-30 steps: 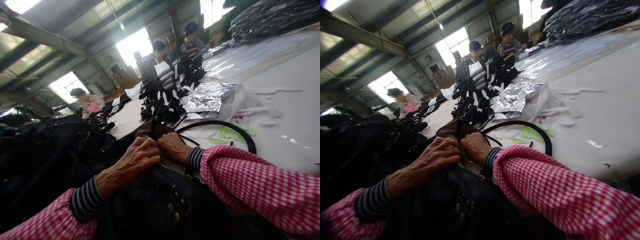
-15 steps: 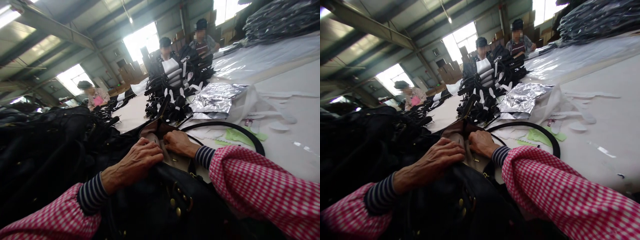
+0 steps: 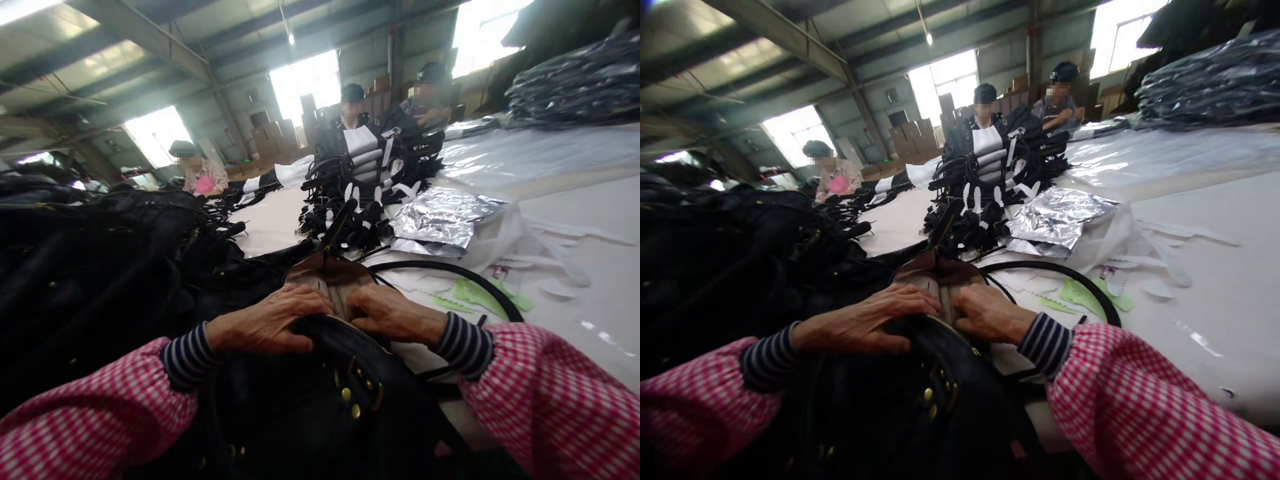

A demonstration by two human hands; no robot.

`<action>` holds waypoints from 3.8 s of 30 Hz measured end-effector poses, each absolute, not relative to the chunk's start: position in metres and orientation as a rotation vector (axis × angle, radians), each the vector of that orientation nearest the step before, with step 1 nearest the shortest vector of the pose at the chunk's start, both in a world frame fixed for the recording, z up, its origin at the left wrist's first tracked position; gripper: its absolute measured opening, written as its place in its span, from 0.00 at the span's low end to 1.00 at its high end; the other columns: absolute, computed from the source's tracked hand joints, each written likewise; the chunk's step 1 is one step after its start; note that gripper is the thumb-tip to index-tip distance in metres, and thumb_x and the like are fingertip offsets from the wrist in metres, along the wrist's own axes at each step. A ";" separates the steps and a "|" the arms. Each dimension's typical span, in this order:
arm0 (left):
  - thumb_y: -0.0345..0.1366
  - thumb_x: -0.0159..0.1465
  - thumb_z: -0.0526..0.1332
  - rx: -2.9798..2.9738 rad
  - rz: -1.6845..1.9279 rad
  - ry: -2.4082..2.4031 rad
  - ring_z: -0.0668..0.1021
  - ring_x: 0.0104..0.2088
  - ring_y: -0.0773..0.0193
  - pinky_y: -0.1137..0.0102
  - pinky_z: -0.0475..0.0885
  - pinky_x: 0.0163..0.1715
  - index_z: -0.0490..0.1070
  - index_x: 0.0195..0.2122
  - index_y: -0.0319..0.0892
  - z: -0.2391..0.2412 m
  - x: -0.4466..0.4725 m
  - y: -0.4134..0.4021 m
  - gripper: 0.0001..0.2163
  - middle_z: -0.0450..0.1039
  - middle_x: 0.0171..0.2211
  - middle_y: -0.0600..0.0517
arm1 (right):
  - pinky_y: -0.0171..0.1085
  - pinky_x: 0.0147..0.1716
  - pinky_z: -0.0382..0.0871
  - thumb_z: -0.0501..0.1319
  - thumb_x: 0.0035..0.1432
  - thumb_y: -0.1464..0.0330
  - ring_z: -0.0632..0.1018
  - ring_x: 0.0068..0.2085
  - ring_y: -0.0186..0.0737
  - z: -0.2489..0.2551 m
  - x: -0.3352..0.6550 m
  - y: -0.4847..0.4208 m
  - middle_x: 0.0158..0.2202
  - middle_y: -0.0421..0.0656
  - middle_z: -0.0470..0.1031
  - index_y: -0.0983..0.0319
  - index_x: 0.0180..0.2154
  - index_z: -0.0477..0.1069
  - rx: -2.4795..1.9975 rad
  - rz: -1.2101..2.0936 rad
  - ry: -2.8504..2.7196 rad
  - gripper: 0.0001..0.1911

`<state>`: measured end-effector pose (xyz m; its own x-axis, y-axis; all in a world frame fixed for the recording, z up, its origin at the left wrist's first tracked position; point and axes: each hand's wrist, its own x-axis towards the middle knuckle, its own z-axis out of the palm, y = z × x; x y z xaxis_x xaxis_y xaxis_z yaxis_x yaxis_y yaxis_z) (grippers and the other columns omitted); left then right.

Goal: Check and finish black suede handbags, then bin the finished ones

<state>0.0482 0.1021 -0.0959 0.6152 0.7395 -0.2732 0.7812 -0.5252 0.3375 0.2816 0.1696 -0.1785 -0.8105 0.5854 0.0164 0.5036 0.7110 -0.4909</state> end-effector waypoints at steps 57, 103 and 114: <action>0.34 0.71 0.57 2.638 0.558 1.827 0.75 0.47 0.53 0.54 0.61 0.51 0.72 0.40 0.44 -0.189 0.054 0.167 0.05 0.77 0.41 0.49 | 0.38 0.38 0.62 0.58 0.66 0.61 0.79 0.40 0.46 -0.109 0.282 0.254 0.38 0.46 0.80 0.60 0.49 0.72 -1.553 -0.262 -2.117 0.14; 0.41 0.68 0.56 2.610 0.726 1.749 0.77 0.39 0.58 0.58 0.60 0.49 0.73 0.35 0.45 -0.212 0.041 0.185 0.09 0.76 0.35 0.53 | 0.44 0.55 0.63 0.60 0.62 0.62 0.70 0.54 0.52 -0.181 0.501 0.288 0.54 0.51 0.69 0.62 0.52 0.69 -1.938 -0.085 -1.860 0.18; 0.36 0.68 0.58 2.585 0.768 1.732 0.76 0.39 0.59 0.59 0.59 0.48 0.71 0.34 0.44 -0.210 0.044 0.181 0.06 0.74 0.33 0.54 | 0.62 0.54 0.61 0.68 0.44 0.37 0.67 0.60 0.73 -0.176 0.444 0.357 0.63 0.58 0.63 0.52 0.67 0.59 -2.125 0.229 -2.060 0.53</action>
<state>0.0444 0.1808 -0.2101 0.3017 0.8558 0.4202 0.8861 -0.4144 0.2078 0.4441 0.3571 -0.1765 0.0321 0.9994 0.0102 0.9728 -0.0289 -0.2298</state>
